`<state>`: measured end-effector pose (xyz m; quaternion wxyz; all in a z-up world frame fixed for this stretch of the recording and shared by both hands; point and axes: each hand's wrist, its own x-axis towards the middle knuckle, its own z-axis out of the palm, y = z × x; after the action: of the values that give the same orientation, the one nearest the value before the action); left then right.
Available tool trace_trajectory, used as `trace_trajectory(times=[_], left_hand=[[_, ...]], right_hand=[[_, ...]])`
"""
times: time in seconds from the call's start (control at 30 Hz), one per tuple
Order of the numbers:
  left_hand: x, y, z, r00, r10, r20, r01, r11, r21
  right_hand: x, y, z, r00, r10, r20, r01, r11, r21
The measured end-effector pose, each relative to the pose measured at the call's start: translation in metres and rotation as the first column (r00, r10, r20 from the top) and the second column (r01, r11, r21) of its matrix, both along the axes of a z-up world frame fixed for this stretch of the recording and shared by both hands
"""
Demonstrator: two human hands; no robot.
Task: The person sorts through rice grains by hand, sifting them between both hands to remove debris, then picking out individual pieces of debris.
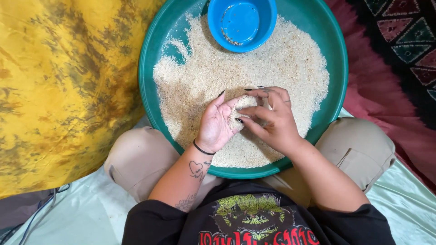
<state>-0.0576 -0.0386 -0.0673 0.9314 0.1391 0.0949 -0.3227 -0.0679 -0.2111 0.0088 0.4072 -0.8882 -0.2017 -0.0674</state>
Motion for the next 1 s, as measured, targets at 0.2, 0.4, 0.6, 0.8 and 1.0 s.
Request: trace_trajectory(times=[0.2, 0.4, 0.6, 0.8, 1.0], left_hand=[[0.004, -0.001, 0.006, 0.999, -0.024, 0.029, 0.024, 1.0, 0.007], [-0.001, -0.002, -0.018, 1.0, -0.01, 0.003, 0.01, 0.998, -0.058], [0.005, -0.001, 0.006, 1.0, 0.001, 0.022, 0.0, 0.999, -0.05], [0.005, -0.004, 0.004, 0.999, -0.01, 0.04, 0.01, 1.0, -0.007], [0.001, -0.003, -0.001, 0.999, 0.015, 0.037, -0.014, 1.0, -0.017]], right_hand=[[0.006, -0.015, -0.006, 0.994, -0.075, 0.074, 0.073, 0.997, 0.029], [0.002, 0.002, -0.001, 1.0, 0.021, 0.022, -0.021, 1.0, 0.019], [0.005, -0.008, 0.001, 0.998, -0.026, 0.056, 0.025, 1.0, 0.011], [0.007, -0.008, -0.004, 0.995, -0.036, 0.094, 0.037, 0.999, -0.009], [0.006, -0.009, -0.009, 0.996, -0.042, 0.084, 0.041, 0.999, 0.013]])
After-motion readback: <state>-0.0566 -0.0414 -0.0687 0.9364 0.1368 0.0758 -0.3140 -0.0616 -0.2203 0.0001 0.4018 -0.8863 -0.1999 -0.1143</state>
